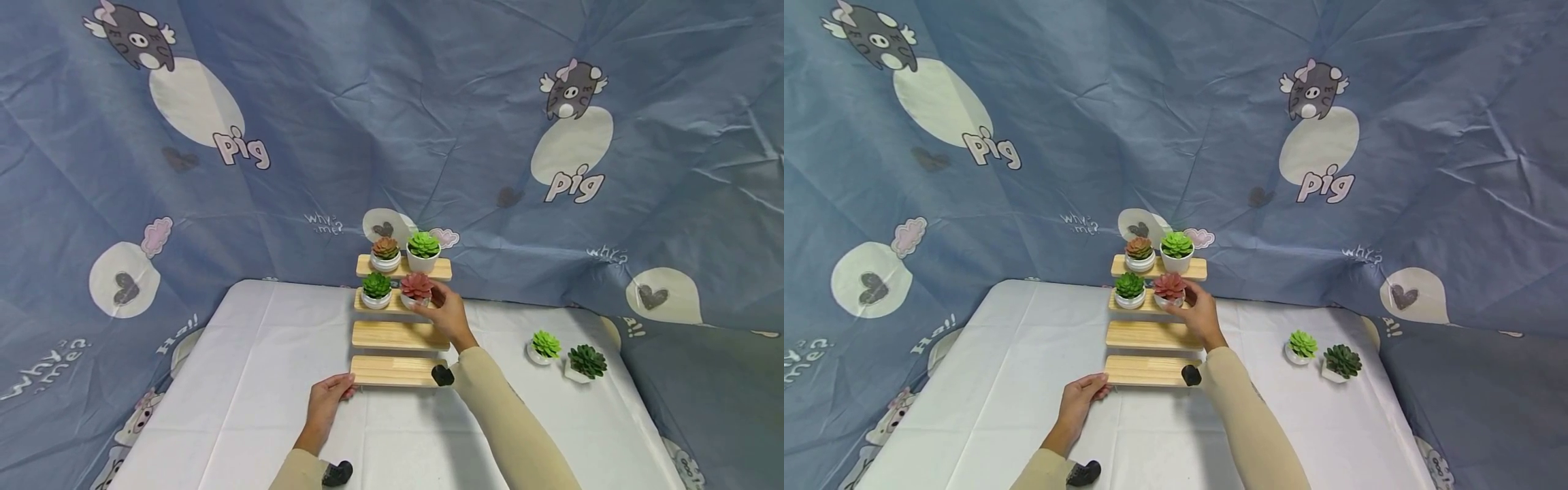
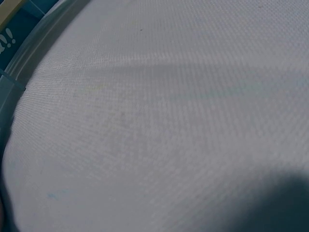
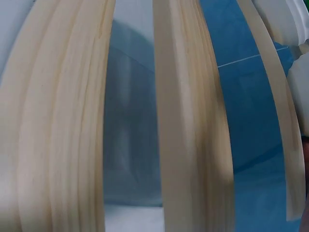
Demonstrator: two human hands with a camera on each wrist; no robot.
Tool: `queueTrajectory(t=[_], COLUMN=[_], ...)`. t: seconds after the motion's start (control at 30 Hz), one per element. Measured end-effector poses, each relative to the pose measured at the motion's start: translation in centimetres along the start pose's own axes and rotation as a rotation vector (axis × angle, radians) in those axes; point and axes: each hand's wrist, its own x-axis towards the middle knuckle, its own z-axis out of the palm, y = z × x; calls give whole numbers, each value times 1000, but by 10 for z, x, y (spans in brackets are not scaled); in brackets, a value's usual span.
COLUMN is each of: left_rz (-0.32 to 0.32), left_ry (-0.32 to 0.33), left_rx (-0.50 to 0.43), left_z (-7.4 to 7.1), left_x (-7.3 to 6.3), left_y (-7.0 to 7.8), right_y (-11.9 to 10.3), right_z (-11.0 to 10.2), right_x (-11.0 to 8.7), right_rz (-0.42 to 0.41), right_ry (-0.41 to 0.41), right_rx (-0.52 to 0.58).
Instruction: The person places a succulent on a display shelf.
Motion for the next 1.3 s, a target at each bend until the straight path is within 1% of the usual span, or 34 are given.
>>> queueTrajectory(t=[0.2, 0.33, 0.47, 0.63, 0.8, 0.93, 1.13, 1.3], left_rz=[7, 2, 1, 4, -6, -1, 5, -7], left_ry=[12, 34, 30, 37, 40, 27, 22, 23], left_rx=[5, 10, 8, 24, 24, 23, 22, 26], left_z=[-1, -4, -4, -2, 0, 1, 3, 4], left_x=[-1, -1, 0, -1, -2, -3, -2, -1], left_y=[2, 3, 2, 3, 3, 3, 1, 1], right_y=[9, 28, 48, 59, 68, 78, 97, 115], right_z=[-10, -20, -31, -45, -62, -76, -91, -102], right_x=[-6, -6, -8, -18, -30, -40, -64, -83], right_rz=[-4, -15, -28, -16, 6, 35, 97, 126], right_ry=[22, 49, 108, 177, 229, 296, 395, 489], right_rx=[34, 48, 58, 57, 104, 112, 131, 146])
